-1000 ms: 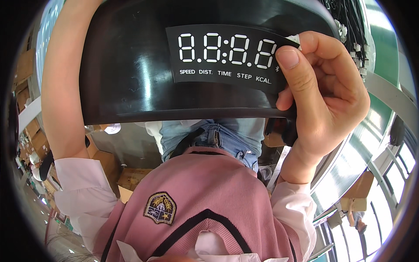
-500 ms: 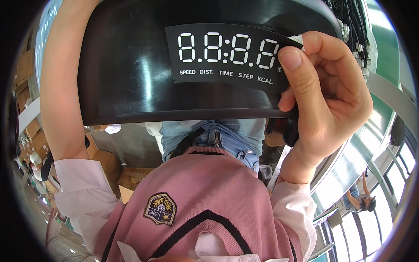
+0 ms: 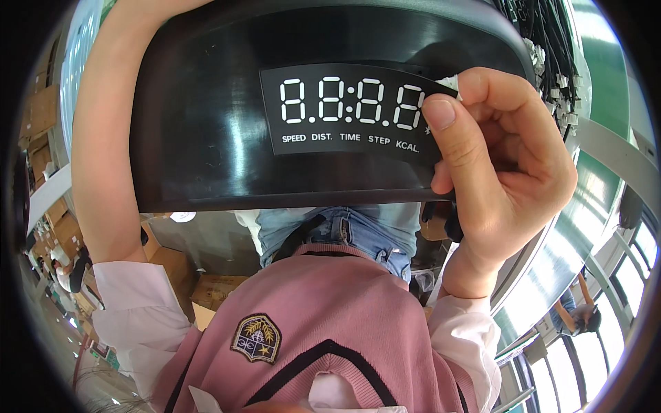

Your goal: Assembling electronic control panels by attaching displays and labels to plastic housings.

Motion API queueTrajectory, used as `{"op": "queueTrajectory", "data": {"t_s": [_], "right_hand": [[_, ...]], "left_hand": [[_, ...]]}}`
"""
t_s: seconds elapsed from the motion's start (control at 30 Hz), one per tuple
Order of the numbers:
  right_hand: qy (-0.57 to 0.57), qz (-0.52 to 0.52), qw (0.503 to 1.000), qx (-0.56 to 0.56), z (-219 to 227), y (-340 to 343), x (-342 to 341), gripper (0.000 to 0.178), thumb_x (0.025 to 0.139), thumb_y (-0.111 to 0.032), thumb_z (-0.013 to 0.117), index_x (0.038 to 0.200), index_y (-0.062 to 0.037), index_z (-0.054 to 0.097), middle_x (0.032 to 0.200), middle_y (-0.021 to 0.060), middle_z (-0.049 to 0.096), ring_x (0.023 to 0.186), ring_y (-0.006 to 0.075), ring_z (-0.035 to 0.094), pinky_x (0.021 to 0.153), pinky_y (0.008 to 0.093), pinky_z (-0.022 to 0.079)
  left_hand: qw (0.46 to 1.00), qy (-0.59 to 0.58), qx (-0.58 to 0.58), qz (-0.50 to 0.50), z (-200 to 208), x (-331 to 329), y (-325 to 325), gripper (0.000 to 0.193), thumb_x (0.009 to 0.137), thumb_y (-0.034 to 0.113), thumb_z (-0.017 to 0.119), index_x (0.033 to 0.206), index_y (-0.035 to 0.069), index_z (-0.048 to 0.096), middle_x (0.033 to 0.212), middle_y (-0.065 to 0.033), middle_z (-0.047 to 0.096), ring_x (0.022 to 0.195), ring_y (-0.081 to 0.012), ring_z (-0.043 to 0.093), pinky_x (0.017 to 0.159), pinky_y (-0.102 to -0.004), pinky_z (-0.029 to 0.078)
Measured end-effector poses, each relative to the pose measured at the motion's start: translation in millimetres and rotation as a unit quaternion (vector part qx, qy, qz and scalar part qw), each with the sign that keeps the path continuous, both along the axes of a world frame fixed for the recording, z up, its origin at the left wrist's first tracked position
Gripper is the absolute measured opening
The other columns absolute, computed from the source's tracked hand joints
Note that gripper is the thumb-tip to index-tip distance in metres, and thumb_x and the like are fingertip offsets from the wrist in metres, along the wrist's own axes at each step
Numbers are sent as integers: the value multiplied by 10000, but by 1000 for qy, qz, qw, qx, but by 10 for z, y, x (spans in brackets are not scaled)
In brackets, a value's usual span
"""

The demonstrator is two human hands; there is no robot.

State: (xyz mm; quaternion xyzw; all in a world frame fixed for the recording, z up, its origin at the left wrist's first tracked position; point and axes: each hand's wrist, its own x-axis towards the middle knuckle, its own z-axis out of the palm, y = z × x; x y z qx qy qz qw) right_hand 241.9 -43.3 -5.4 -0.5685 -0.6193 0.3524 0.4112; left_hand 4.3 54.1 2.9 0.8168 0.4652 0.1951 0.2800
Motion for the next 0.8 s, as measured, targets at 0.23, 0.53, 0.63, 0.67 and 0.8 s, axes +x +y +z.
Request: {"op": "queueTrajectory", "data": {"t_s": [0.23, 0.53, 0.63, 0.67, 0.8], "right_hand": [[-4, -1, 1000, -5, 20, 16, -14, 157, 838, -30, 719, 955, 49, 653, 704, 15, 613, 453, 8, 439, 400, 135, 259], [16, 16, 1000, -6, 63, 23, -16, 147, 816, 0, 724, 937, 46, 654, 709, 11, 618, 480, 5, 452, 408, 135, 258], [-9, 29, 999, 30, -1, 36, 12, 138, 812, 15, 720, 927, 46, 651, 704, 6, 613, 494, 3, 461, 420, 137, 263], [-31, 46, 996, 63, -36, 42, 25, 132, 810, 22, 718, 920, 46, 648, 699, 3, 608, 502, 2, 464, 427, 139, 267], [-184, 80, 970, 136, 11, 87, -21, 139, 800, 33, 719, 911, 45, 634, 688, -9, 590, 525, -4, 469, 457, 140, 284]], "left_hand": [[999, -37, 7, -13, 43, 43, -61, 292, 899, 237, 618, 795, -30, 677, 607, -82, 593, 565, -138, 515, 577, -314, 422], [997, -40, -62, -2, 158, 94, -79, 378, 943, 278, 616, 741, -38, 662, 534, -48, 526, 505, -104, 424, 501, -289, 348], [996, -49, -73, -2, 118, 138, -62, 383, 944, 281, 618, 733, -37, 658, 529, -45, 516, 503, -100, 417, 493, -285, 339], [996, -47, -80, 1, 102, 147, -51, 384, 944, 282, 619, 731, -35, 657, 529, -44, 514, 504, -100, 420, 492, -285, 339], [996, -35, -79, 3, 68, 143, -47, 382, 946, 283, 617, 728, -29, 651, 541, -42, 521, 509, -99, 437, 492, -289, 341]]}}
